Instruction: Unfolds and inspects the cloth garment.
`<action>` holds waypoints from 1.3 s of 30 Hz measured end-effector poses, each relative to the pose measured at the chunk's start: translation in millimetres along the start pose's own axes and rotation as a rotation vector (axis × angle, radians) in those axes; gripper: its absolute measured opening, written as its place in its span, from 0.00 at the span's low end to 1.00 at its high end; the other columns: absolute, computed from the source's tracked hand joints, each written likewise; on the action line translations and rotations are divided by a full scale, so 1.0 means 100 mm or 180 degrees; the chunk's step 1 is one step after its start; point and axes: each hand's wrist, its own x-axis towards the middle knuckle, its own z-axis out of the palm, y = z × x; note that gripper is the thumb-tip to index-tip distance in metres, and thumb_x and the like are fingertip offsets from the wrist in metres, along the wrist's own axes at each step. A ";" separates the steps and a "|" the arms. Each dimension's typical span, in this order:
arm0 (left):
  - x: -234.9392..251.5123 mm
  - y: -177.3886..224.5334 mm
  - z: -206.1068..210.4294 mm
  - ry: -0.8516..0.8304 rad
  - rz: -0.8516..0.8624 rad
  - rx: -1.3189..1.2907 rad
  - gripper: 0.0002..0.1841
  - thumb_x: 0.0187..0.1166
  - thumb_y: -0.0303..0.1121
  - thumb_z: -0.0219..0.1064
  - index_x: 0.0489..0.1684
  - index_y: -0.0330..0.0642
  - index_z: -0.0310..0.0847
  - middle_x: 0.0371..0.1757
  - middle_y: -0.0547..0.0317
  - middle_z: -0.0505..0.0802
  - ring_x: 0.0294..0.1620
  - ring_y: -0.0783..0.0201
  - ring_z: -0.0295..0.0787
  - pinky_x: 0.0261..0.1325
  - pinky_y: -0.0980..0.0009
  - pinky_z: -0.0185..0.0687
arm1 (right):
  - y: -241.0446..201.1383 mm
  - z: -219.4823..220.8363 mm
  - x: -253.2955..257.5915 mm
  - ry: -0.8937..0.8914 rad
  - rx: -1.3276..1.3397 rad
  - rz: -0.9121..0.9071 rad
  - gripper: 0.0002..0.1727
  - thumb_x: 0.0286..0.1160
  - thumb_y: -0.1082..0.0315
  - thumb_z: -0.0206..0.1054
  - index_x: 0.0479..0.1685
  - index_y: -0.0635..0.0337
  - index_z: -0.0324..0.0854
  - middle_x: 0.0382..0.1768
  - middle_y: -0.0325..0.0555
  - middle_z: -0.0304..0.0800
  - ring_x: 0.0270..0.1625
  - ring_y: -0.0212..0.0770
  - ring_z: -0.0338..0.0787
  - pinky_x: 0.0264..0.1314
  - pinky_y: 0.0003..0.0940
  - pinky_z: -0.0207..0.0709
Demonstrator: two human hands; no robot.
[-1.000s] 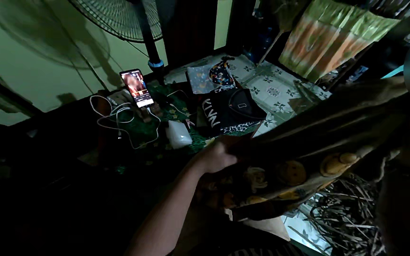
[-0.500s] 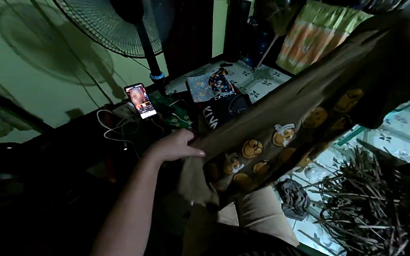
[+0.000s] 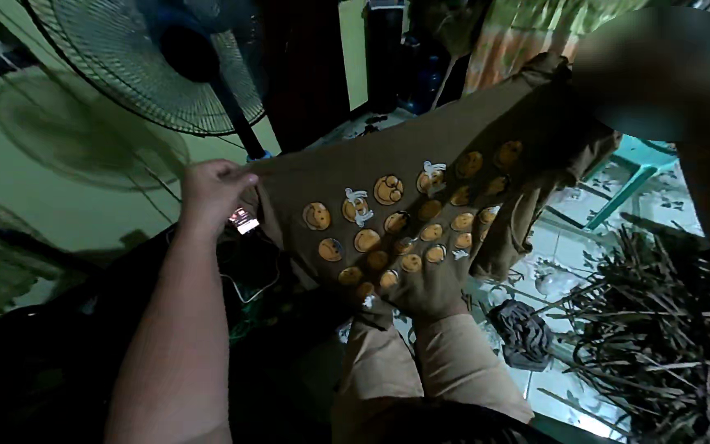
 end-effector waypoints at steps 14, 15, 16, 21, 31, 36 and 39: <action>0.40 0.28 -0.28 0.0802 -0.0042 -0.0221 0.21 0.74 0.35 0.77 0.62 0.34 0.83 0.56 0.43 0.88 0.49 0.61 0.86 0.55 0.56 0.85 | 0.21 0.16 0.17 0.0116 0.0053 0.0011 0.17 0.85 0.57 0.65 0.60 0.59 0.86 0.56 0.57 0.89 0.56 0.50 0.88 0.63 0.59 0.78; 0.43 0.27 -0.29 0.0817 -0.0040 -0.0138 0.21 0.74 0.36 0.77 0.61 0.33 0.83 0.55 0.43 0.88 0.47 0.60 0.85 0.54 0.56 0.84 | 0.24 0.18 0.19 0.0133 0.0072 0.0019 0.17 0.84 0.57 0.65 0.59 0.59 0.87 0.54 0.57 0.89 0.53 0.49 0.88 0.61 0.58 0.79; 0.45 0.27 -0.29 0.0830 -0.0049 -0.0016 0.21 0.74 0.37 0.77 0.59 0.33 0.84 0.55 0.42 0.88 0.48 0.59 0.86 0.55 0.54 0.83 | 0.25 0.21 0.22 0.0141 0.0085 0.0057 0.17 0.84 0.56 0.66 0.58 0.60 0.86 0.52 0.56 0.89 0.50 0.48 0.88 0.58 0.57 0.80; 0.51 0.34 -0.33 0.0867 -0.0064 0.0651 0.22 0.77 0.38 0.75 0.58 0.26 0.85 0.57 0.27 0.88 0.59 0.37 0.86 0.68 0.35 0.73 | 0.17 0.28 0.26 -0.0047 -0.0215 0.0146 0.19 0.85 0.55 0.65 0.55 0.64 0.86 0.50 0.63 0.87 0.52 0.57 0.85 0.58 0.65 0.75; 0.52 0.31 -0.26 0.0722 -0.0731 -0.0943 0.20 0.80 0.33 0.71 0.68 0.36 0.77 0.56 0.50 0.90 0.42 0.67 0.94 0.45 0.69 0.93 | 0.35 0.50 0.42 -0.0493 -0.0411 -0.0100 0.12 0.76 0.68 0.75 0.54 0.62 0.89 0.51 0.62 0.91 0.56 0.59 0.89 0.64 0.65 0.76; 0.57 0.22 -0.34 0.0764 -0.0521 -0.0825 0.17 0.78 0.33 0.73 0.61 0.35 0.80 0.49 0.55 0.91 0.39 0.71 0.93 0.45 0.70 0.92 | 0.44 0.57 0.50 -0.0370 -0.0475 -0.0148 0.10 0.75 0.72 0.74 0.50 0.68 0.88 0.47 0.67 0.90 0.52 0.64 0.88 0.61 0.68 0.76; 0.58 0.22 -0.39 0.0601 -0.0469 -0.0709 0.14 0.80 0.34 0.72 0.57 0.35 0.82 0.47 0.56 0.91 0.38 0.71 0.94 0.44 0.71 0.93 | 0.59 0.60 0.61 -0.0308 -0.0468 -0.0326 0.07 0.73 0.72 0.75 0.43 0.67 0.89 0.42 0.65 0.90 0.48 0.63 0.88 0.55 0.68 0.77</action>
